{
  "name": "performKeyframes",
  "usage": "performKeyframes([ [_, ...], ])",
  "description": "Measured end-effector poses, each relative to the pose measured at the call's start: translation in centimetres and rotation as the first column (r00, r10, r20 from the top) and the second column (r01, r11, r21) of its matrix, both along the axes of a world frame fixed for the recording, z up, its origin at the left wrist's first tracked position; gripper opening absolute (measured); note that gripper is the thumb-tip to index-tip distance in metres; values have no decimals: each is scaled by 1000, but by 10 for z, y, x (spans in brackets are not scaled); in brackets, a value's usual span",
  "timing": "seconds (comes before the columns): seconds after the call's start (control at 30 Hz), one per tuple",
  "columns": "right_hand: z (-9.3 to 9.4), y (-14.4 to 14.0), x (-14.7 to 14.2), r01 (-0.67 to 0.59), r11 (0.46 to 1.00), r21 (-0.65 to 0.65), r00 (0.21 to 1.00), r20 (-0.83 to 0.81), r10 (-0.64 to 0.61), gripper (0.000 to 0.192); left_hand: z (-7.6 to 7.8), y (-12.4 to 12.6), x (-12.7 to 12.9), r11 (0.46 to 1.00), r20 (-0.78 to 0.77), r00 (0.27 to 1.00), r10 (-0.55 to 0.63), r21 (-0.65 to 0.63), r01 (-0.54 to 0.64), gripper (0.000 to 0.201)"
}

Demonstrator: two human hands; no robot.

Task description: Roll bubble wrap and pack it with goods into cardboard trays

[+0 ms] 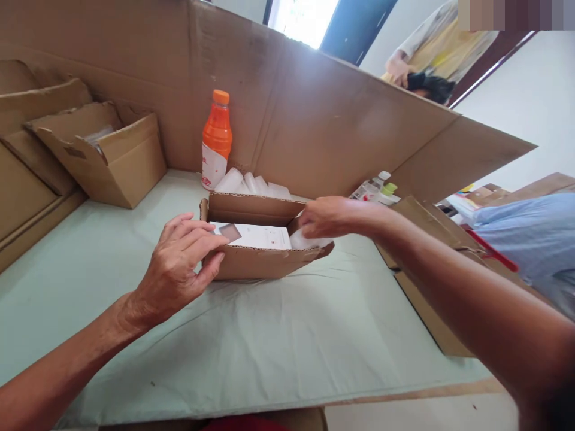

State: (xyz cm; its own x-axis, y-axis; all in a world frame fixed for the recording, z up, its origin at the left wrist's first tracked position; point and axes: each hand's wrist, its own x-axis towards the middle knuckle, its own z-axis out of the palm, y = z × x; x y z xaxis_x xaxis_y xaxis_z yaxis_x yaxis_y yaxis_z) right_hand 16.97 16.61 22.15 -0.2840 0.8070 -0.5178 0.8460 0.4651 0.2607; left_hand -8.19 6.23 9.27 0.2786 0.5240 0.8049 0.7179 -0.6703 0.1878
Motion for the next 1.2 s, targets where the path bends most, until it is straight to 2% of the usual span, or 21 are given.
performKeyframes([
  [0.1,-15,3,-1,-54,998,-21,993,-103,52,6,1,-1,0,1000,7,1000,8,-11,-8,17],
  [0.17,-18,2,5,-37,998,45,974,-222,46,17,1,-1,0,1000,9,1000,2,-18,-2,17],
  [0.23,-18,-2,11,7,997,72,962,-273,13,19,0,-2,-1,1000,11,1000,-7,-30,7,18],
  [0.37,-21,-10,10,78,997,-13,953,-292,-78,15,-2,-1,-1,999,12,1000,5,-39,-5,18],
  [0.47,-22,-16,15,96,995,-29,920,-378,-100,17,-2,-3,0,1000,-10,1000,18,-18,-18,23],
  [0.5,-20,-19,21,92,996,3,900,-428,-82,17,-2,-5,0,999,-3,999,33,-3,-33,28],
  [0.57,-16,-31,44,118,979,165,821,-571,-2,19,-5,-12,-2,995,46,995,91,25,-93,45],
  [0.63,-17,-49,74,237,904,357,723,-686,81,22,-15,-22,-7,984,120,977,176,-5,-176,61],
  [0.67,-22,-58,89,311,862,400,686,-722,88,24,-22,-28,-11,977,147,966,214,-51,-209,65],
  [0.7,-30,-68,103,368,843,391,658,-751,61,27,-32,-33,-15,966,162,955,247,-117,-230,65],
  [0.77,-58,-84,121,419,866,273,599,-800,-38,32,-55,-42,-23,927,182,941,285,-303,-222,61],
  [0.87,-112,-91,112,386,919,74,471,-873,-128,48,-84,-42,-22,803,277,915,293,-591,-78,63],
  [0.93,-140,-85,91,370,929,15,424,-893,-154,52,-92,-33,-10,719,379,875,301,-693,52,66],
  [1.0,-154,-74,74,414,910,16,420,-891,-175,40,-93,-21,11,689,464,829,312,-711,139,63],
  [1.07,-157,-66,72,497,867,46,408,-894,-187,28,-91,-14,35,704,529,798,289,-682,197,62],
  [1.13,-156,-66,86,553,832,35,360,-911,-202,23,-90,-18,56,718,554,799,232,-652,244,65],
  [1.2,-156,-71,106,562,827,-10,302,-928,-217,25,-91,-32,69,712,541,823,175,-646,273,71],
])
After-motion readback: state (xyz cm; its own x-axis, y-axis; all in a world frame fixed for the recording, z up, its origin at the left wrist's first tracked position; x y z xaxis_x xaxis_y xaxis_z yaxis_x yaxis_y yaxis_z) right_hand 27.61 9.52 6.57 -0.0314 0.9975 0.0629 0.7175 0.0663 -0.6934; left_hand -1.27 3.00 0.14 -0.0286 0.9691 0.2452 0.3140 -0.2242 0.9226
